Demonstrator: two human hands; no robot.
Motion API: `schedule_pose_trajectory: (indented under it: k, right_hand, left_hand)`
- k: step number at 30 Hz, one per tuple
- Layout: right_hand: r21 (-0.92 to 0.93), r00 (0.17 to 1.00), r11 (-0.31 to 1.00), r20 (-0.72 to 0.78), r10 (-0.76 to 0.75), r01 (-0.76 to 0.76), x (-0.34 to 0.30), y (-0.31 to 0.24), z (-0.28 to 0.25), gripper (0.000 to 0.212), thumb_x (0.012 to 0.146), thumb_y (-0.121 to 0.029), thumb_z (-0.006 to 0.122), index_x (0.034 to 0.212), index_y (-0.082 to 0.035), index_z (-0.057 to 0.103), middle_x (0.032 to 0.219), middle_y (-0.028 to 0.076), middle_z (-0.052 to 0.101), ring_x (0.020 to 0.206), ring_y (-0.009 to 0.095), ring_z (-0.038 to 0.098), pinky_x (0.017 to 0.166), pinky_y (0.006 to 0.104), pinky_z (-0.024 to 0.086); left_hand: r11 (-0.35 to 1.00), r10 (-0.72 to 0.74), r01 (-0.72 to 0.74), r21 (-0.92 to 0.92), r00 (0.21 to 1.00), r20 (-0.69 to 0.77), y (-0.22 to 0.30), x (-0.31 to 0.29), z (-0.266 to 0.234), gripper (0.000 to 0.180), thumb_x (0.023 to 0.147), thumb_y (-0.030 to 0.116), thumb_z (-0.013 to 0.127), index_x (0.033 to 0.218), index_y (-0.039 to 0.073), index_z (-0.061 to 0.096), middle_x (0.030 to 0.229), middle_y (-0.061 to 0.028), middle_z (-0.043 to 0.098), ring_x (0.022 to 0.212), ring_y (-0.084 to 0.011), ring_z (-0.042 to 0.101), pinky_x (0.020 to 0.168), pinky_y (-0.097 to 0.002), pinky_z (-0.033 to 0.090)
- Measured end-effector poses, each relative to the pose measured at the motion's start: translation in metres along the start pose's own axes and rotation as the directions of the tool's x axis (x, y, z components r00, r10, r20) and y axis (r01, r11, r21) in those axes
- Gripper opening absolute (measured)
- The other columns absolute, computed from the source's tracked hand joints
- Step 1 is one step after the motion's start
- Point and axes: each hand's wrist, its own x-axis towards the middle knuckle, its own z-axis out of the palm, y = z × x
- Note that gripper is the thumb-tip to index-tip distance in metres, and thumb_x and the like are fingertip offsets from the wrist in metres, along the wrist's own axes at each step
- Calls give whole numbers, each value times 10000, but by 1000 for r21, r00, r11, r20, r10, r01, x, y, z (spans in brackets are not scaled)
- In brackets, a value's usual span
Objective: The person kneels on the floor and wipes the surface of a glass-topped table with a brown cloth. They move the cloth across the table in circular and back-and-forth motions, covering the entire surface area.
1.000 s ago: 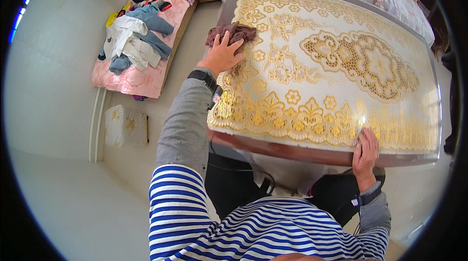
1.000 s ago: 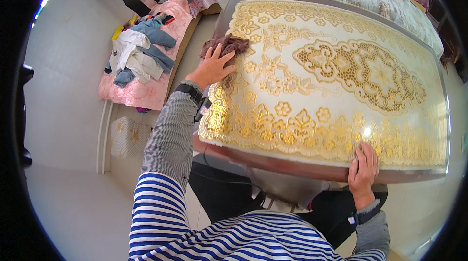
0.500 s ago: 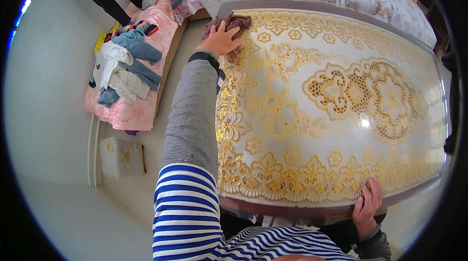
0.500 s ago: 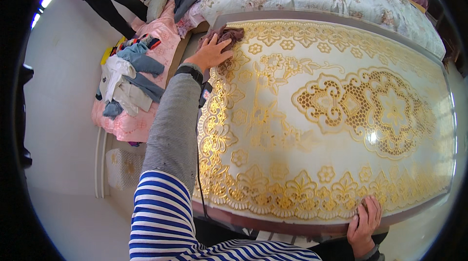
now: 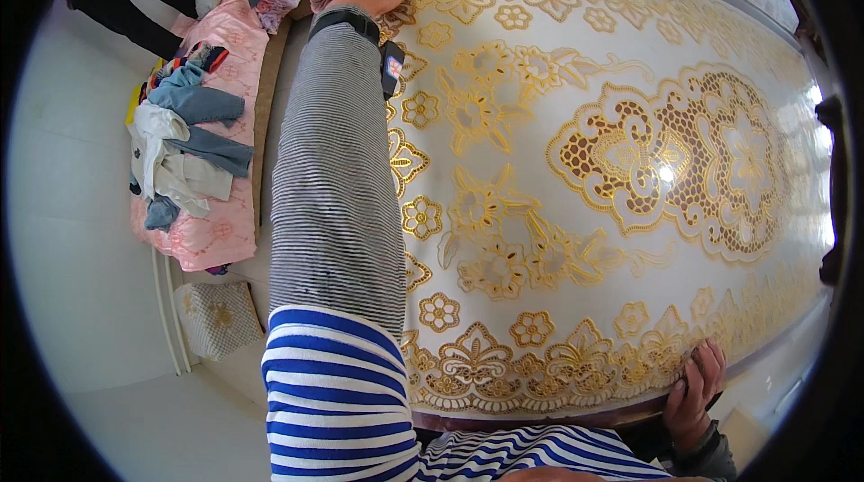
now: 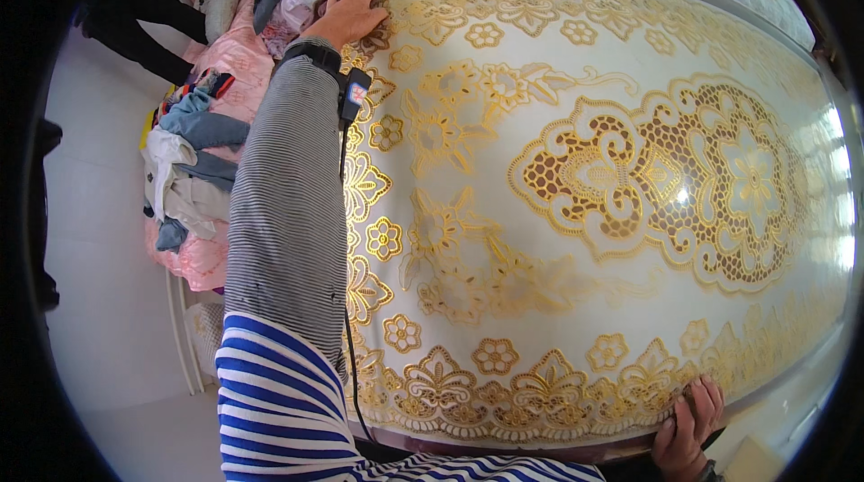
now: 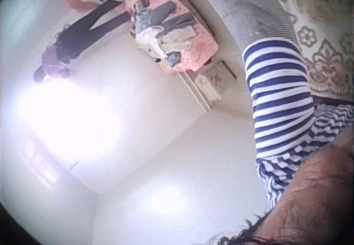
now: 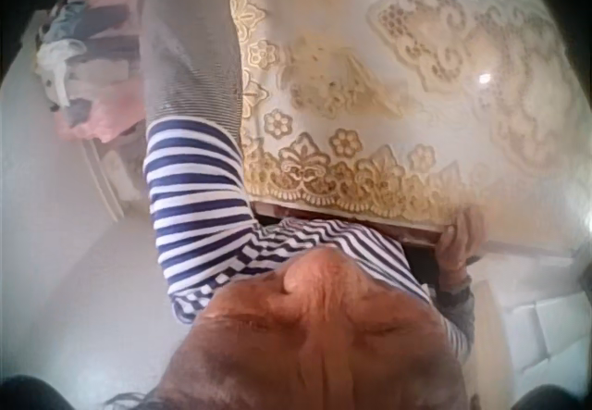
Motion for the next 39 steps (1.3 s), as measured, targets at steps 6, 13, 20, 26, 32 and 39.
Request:
schedule_pose_trajectory:
  k: [6, 13, 20, 26, 32, 39]
  right_hand:
    - [-40, 999, 999, -30, -30, 29, 6, -3, 2, 352, 928, -119, 525, 1251, 19, 543, 1357, 287, 538, 1235, 513, 537, 1055, 668, 412]
    - [-24, 983, 994, -151, -106, 104, 10, -6, 7, 326, 914, -71, 536, 1203, 57, 615, 1361, 283, 588, 1240, 507, 569, 1050, 619, 448]
    - [-31, 954, 993, -275, -119, 115, 12, -6, 12, 281, 913, -38, 556, 1160, 48, 659, 1323, 234, 639, 1227, 453, 604, 1047, 540, 481]
    - [2, 927, 989, -349, -135, 145, 12, -7, 15, 279, 880, -17, 593, 1143, 33, 670, 1279, 210, 657, 1215, 430, 617, 1047, 513, 484]
    - [10, 923, 991, -365, -119, 132, 12, -7, 16, 248, 879, -41, 604, 1107, 23, 675, 1267, 193, 651, 1207, 414, 612, 1037, 502, 483]
    - [3, 924, 991, -363, -121, 131, 14, -9, 12, 250, 883, -79, 608, 1101, 24, 674, 1248, 196, 643, 1188, 421, 606, 1029, 511, 481]
  left_hand:
    - [987, 142, -147, -58, 986, -89, 11, -43, -21, 543, 916, 98, 600, 1457, 99, 555, 1562, -204, 491, 1421, -394, 485, 1221, -498, 357]
    - [908, 346, -363, -209, 931, -113, 63, -162, -54, 563, 900, -21, 541, 1450, 98, 569, 1570, -231, 473, 1452, -415, 439, 1248, -470, 324]
    - [813, 581, -582, 13, 810, -78, 146, -336, -98, 605, 850, -38, 590, 1449, 24, 535, 1507, -174, 516, 1470, -373, 415, 1272, -485, 292]
    - [843, 496, -510, -172, 860, -117, 191, -483, -131, 628, 818, -41, 610, 1440, 25, 554, 1532, -145, 495, 1480, -416, 398, 1216, -458, 393]
    - [810, 495, -479, -338, 868, -43, 230, -602, -168, 572, 885, 24, 615, 1449, 108, 566, 1584, -178, 446, 1456, -423, 440, 1079, -444, 530]
    - [860, 422, -416, -295, 905, -48, 233, -582, -151, 656, 881, 108, 694, 1507, 152, 502, 1640, -167, 374, 1523, -419, 323, 1176, -538, 354]
